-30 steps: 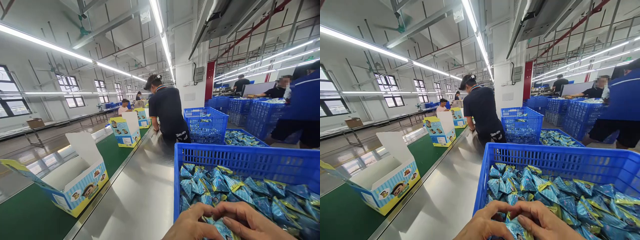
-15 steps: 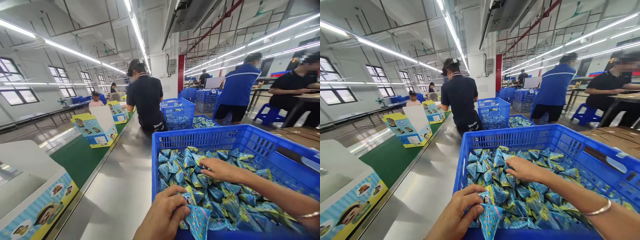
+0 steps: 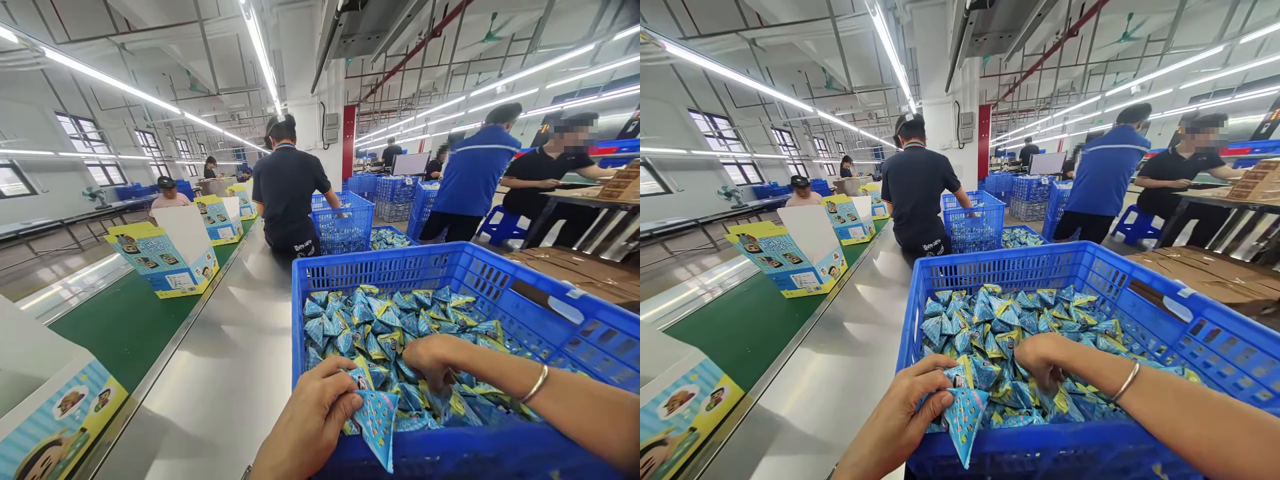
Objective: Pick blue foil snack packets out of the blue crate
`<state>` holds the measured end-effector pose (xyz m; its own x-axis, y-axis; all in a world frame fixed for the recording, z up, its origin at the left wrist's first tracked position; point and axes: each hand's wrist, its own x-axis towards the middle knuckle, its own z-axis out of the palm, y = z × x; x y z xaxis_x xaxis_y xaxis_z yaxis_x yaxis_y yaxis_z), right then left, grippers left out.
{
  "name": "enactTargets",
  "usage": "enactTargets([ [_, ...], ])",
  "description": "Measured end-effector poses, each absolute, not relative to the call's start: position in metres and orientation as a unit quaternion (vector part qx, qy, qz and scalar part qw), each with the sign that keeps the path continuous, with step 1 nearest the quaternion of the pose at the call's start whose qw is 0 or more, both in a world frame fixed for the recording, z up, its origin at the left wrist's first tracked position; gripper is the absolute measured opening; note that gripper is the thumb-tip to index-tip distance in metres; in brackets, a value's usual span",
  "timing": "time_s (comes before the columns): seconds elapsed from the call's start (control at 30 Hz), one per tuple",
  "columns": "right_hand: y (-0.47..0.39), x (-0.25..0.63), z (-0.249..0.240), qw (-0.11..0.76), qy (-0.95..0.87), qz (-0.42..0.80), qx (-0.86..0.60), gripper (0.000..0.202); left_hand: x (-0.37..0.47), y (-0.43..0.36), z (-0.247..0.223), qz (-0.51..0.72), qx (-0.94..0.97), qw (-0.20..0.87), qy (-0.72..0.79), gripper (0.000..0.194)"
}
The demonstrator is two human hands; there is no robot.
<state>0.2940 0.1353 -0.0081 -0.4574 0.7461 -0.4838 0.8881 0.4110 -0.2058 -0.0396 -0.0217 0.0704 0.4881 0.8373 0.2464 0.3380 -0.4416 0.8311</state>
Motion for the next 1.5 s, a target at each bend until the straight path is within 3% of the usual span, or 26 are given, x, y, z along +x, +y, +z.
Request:
enactTargets([
  [0.07, 0.138, 0.288, -0.006, 0.203, 0.829, -0.232, 0.467, 0.045, -0.042, -0.02, 0.07, 0.357, 0.773, 0.374, 0.368, 0.033],
  [0.13, 0.143, 0.284, 0.007, 0.19, 0.848, -0.234, 0.437, 0.05, -0.046, -0.017, 0.069, 0.4, 0.755, 0.377, 0.357, 0.034],
  [0.37, 0.152, 0.287, 0.075, -0.012, 0.873, -0.311, 0.375, 0.053, -0.055, -0.014, 0.067, 0.55, 0.598, 0.445, 0.376, 0.049],
  [0.57, 0.151, 0.28, 0.072, -0.099, 0.87, -0.295, 0.383, 0.065, -0.058, -0.017, 0.067, 0.557, 0.582, 0.476, 0.354, 0.044],
  [0.7, 0.151, 0.277, 0.068, -0.118, 0.867, -0.278, 0.396, 0.059, -0.059, -0.018, 0.068, 0.555, 0.584, 0.48, 0.346, 0.041],
  [0.9, 0.146, 0.277, 0.068, -0.157, 0.859, -0.24, 0.425, 0.032, -0.059, -0.019, 0.068, 0.551, 0.587, 0.479, 0.348, 0.041],
  [1.17, 0.146, 0.263, 0.034, -0.051, 0.875, -0.2, 0.439, 0.008, -0.057, -0.018, 0.065, 0.553, 0.581, 0.483, 0.35, 0.04],
  [1.37, 0.131, 0.258, 0.002, 0.082, 0.891, -0.145, 0.422, 0.033, -0.057, -0.016, 0.066, 0.538, 0.594, 0.483, 0.353, 0.043],
  [1.5, 0.124, 0.249, -0.019, 0.124, 0.896, -0.11, 0.412, 0.015, -0.058, -0.015, 0.066, 0.533, 0.606, 0.469, 0.359, 0.042],
])
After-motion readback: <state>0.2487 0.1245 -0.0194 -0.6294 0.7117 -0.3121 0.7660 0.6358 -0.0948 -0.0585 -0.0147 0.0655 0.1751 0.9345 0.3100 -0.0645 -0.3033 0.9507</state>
